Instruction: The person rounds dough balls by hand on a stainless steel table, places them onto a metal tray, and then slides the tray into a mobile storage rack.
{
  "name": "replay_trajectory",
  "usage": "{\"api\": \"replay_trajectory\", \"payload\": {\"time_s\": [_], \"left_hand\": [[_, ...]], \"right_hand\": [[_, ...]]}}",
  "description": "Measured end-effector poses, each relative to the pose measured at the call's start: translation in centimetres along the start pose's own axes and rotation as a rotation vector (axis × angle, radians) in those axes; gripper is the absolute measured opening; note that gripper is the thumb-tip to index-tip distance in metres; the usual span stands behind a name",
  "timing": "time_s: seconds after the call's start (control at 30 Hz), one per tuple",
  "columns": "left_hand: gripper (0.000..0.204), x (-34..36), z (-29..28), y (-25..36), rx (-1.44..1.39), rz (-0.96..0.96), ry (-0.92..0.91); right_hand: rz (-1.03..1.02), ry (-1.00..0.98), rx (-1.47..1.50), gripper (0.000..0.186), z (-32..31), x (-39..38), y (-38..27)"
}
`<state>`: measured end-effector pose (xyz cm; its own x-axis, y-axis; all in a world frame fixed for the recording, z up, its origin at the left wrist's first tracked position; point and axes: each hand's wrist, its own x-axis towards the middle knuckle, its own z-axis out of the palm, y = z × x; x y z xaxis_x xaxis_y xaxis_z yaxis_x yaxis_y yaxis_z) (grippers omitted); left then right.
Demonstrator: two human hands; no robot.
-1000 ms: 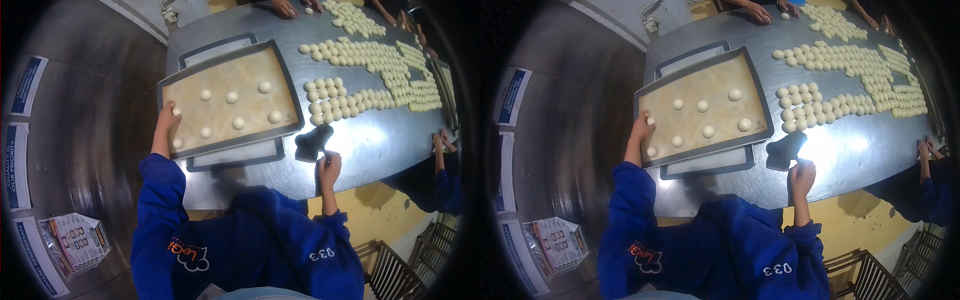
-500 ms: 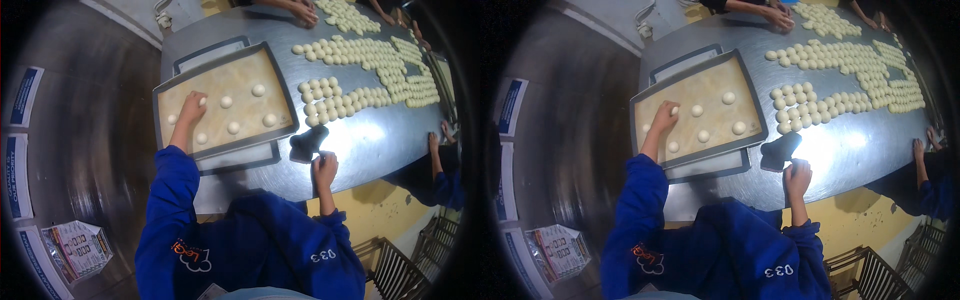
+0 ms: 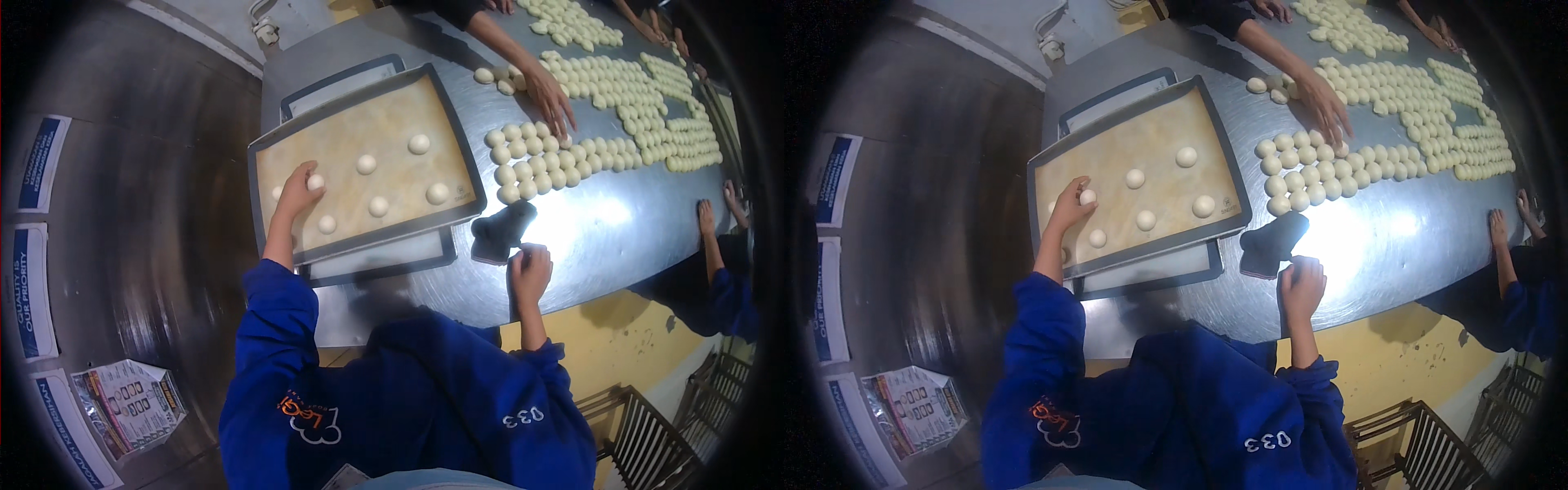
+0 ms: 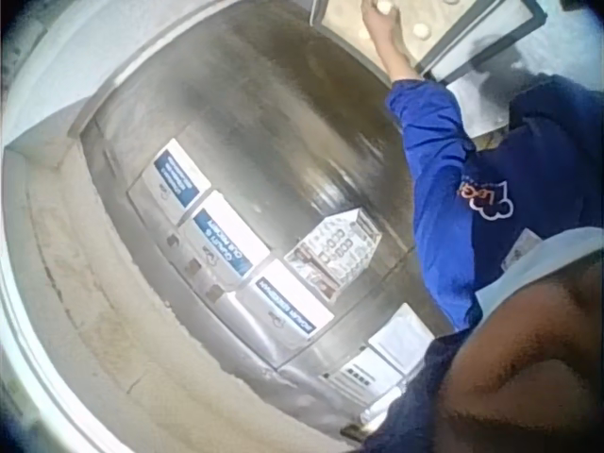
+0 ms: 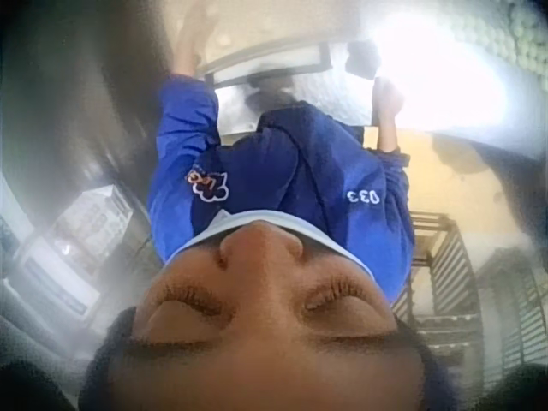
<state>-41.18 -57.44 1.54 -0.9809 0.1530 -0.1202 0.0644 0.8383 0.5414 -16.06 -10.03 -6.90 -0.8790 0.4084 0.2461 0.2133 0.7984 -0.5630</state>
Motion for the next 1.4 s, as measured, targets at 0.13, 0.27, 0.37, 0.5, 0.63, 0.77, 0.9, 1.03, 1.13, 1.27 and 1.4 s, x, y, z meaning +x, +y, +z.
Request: {"api": "replay_trajectory", "payload": {"time_s": [0.13, 0.27, 0.37, 0.5, 0.63, 0.77, 0.9, 1.03, 1.13, 1.27, 1.4], "left_hand": [[0.078, -1.0, -0.6, 0.4, 0.049, 0.072, 0.134], [0.073, -4.3, -0.8, 3.2, -0.231, -0.052, 0.307], [0.064, -9.2, -0.6, 5.9, -0.344, -0.046, 0.313], [0.052, -15.2, 2.6, 8.9, -0.406, 0.035, 0.161], [0.050, -20.8, 5.5, 13.2, -0.421, 0.245, -0.110], [0.049, -24.1, 9.6, 13.5, -0.505, 0.190, -0.217], [0.044, -25.9, 11.2, 15.5, -0.529, 0.157, -0.015], [0.044, -25.1, 14.4, 19.0, -0.457, 0.164, 0.063], [0.046, -20.8, 19.3, 25.9, -0.365, 0.308, 0.106], [0.039, -15.4, 24.0, 32.3, 0.036, 0.379, 0.261], [0.027, -17.2, 26.6, 29.8, -0.113, 0.079, 0.148]], "right_hand": [[-0.004, 0.000, 0.007, 0.016, -0.3, 0.2, -0.5], [0.001, 0.001, -0.007, 0.014, -0.1, 0.2, -0.1], [-0.001, 0.012, -0.012, 0.012, -0.1, 0.1, -0.9], [0.019, 0.010, 0.027, 0.012, 0.5, -0.1, -0.1], [0.152, -0.017, 0.200, 0.014, 1.5, -0.5, 2.3], [0.298, 0.018, 0.559, 0.012, -0.6, 3.5, 3.8], [0.443, 0.152, 0.688, 0.020, -3.0, 8.2, 8.6], [0.415, 0.178, 0.657, 0.028, -5.1, 11.9, 10.8], [0.337, 0.162, 0.651, 0.031, -5.5, 13.8, 12.3], [0.278, 0.035, 0.813, 0.027, -5.1, 14.2, 11.0], [0.059, -0.013, 0.798, 0.021, -7.0, 13.3, 13.1]]}}
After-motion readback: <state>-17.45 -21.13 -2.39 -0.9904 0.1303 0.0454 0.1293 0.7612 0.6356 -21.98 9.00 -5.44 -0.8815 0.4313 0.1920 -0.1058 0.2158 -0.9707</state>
